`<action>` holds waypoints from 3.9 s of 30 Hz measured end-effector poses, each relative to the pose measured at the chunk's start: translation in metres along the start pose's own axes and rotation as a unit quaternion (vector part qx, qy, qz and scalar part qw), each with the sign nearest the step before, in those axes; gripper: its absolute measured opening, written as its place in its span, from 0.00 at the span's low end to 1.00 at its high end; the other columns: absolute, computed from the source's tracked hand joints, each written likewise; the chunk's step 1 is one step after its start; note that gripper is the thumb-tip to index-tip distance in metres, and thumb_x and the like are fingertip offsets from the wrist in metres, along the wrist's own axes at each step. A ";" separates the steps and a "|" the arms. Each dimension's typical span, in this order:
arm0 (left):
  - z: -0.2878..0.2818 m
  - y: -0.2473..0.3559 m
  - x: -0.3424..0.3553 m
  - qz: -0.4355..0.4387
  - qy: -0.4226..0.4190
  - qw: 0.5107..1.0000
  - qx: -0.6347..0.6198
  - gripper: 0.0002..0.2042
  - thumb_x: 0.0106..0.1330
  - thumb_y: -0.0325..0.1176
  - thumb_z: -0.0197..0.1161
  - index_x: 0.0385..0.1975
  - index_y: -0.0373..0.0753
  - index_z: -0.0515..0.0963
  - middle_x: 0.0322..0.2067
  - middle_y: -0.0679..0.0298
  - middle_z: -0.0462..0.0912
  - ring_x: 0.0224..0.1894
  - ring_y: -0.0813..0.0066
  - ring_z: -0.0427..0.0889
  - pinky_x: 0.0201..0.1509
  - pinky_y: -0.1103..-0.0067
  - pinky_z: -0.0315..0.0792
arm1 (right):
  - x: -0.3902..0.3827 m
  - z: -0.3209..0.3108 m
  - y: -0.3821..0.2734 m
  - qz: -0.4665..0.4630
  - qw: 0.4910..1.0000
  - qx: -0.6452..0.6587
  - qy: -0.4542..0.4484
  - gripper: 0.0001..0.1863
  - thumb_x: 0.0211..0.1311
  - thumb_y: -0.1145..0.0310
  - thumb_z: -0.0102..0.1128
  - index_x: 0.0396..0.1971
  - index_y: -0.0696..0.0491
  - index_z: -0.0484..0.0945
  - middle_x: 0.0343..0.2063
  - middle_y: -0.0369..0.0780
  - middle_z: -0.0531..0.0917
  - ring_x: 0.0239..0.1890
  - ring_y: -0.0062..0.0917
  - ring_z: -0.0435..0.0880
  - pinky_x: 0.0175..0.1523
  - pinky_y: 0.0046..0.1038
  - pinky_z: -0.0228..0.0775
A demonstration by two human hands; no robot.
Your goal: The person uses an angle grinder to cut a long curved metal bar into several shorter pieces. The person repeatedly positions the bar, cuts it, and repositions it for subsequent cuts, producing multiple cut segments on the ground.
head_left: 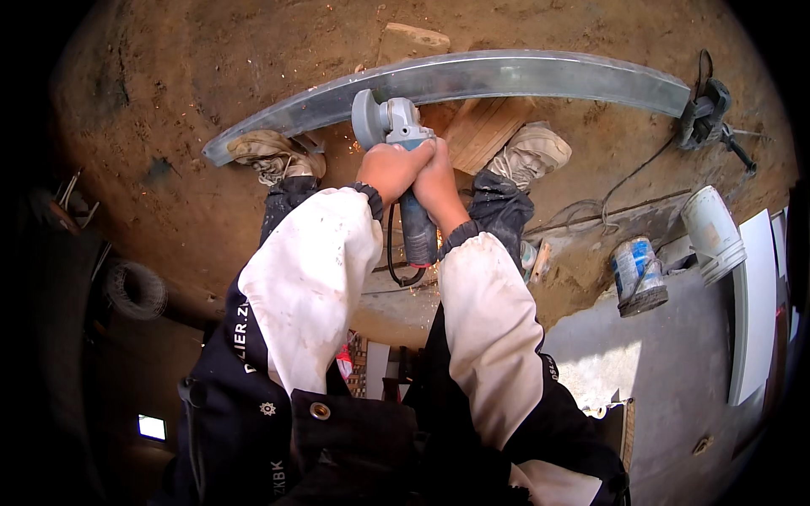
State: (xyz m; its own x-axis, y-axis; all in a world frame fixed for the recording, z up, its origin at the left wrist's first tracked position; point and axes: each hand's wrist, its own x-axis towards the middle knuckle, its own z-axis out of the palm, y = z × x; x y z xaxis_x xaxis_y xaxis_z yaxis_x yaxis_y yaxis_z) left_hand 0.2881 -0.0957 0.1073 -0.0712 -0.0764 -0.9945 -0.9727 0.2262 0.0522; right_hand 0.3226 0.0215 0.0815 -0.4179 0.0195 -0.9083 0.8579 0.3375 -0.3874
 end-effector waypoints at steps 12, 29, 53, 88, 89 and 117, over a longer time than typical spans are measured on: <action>-0.003 0.009 -0.004 -0.034 -0.022 0.999 -0.018 0.35 0.61 0.63 0.65 0.32 0.24 0.84 0.30 0.49 0.87 0.36 0.60 0.88 0.37 0.68 0.80 | 0.001 -0.001 0.000 0.023 1.000 -0.017 0.003 0.32 0.62 0.48 0.70 0.49 0.60 0.69 0.47 0.59 0.82 0.53 0.55 0.82 0.56 0.46 0.72; -0.005 0.004 0.006 -0.017 0.009 1.000 -0.023 0.34 0.60 0.59 0.70 0.36 0.21 0.83 0.32 0.54 0.87 0.36 0.72 0.83 0.42 0.73 0.77 | 0.000 0.002 -0.018 -0.011 1.000 -0.002 0.008 0.37 0.61 0.47 0.70 0.53 0.63 0.65 0.49 0.64 0.80 0.54 0.58 0.81 0.58 0.48 0.72; -0.010 0.009 0.010 -0.029 -0.025 0.999 -0.023 0.31 0.63 0.58 0.68 0.40 0.26 0.83 0.38 0.60 0.86 0.39 0.75 0.82 0.44 0.76 0.75 | 0.010 0.005 -0.010 0.021 1.000 -0.003 0.016 0.36 0.61 0.47 0.70 0.50 0.65 0.67 0.49 0.63 0.81 0.54 0.57 0.81 0.58 0.45 0.73; -0.001 0.015 -0.002 -0.091 -0.088 0.992 -0.026 0.32 0.66 0.59 0.66 0.50 0.29 0.81 0.41 0.60 0.85 0.41 0.71 0.84 0.42 0.73 0.80 | 0.005 -0.002 0.013 0.081 0.996 0.026 0.004 0.35 0.63 0.48 0.69 0.50 0.67 0.69 0.50 0.62 0.80 0.54 0.51 0.82 0.57 0.41 0.73; 0.001 0.011 -0.003 -0.096 -0.117 0.987 -0.046 0.33 0.67 0.60 0.64 0.51 0.29 0.80 0.42 0.59 0.84 0.41 0.70 0.84 0.41 0.72 0.81 | 0.002 -0.005 0.014 0.096 0.995 0.034 0.005 0.36 0.63 0.48 0.70 0.51 0.66 0.69 0.49 0.61 0.81 0.53 0.48 0.83 0.56 0.40 0.74; -0.193 -0.082 0.138 0.326 0.094 0.841 0.420 0.33 0.48 0.28 0.78 0.57 0.40 0.72 0.53 0.55 0.78 0.60 0.50 0.74 0.64 0.61 0.71 | -0.074 -0.050 -0.079 0.042 0.994 0.080 -0.056 0.32 0.61 0.52 0.74 0.54 0.58 0.70 0.40 0.37 0.80 0.38 0.19 0.79 0.44 0.26 0.75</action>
State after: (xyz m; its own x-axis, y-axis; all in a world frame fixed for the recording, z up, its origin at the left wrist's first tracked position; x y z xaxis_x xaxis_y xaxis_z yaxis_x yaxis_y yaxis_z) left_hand 0.3153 -0.3117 -0.0170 -0.6396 0.1963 -0.7432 -0.2184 0.8806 0.4206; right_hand 0.2710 0.0406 0.1866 -0.3144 -0.0670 -0.9469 0.9287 0.1851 -0.3214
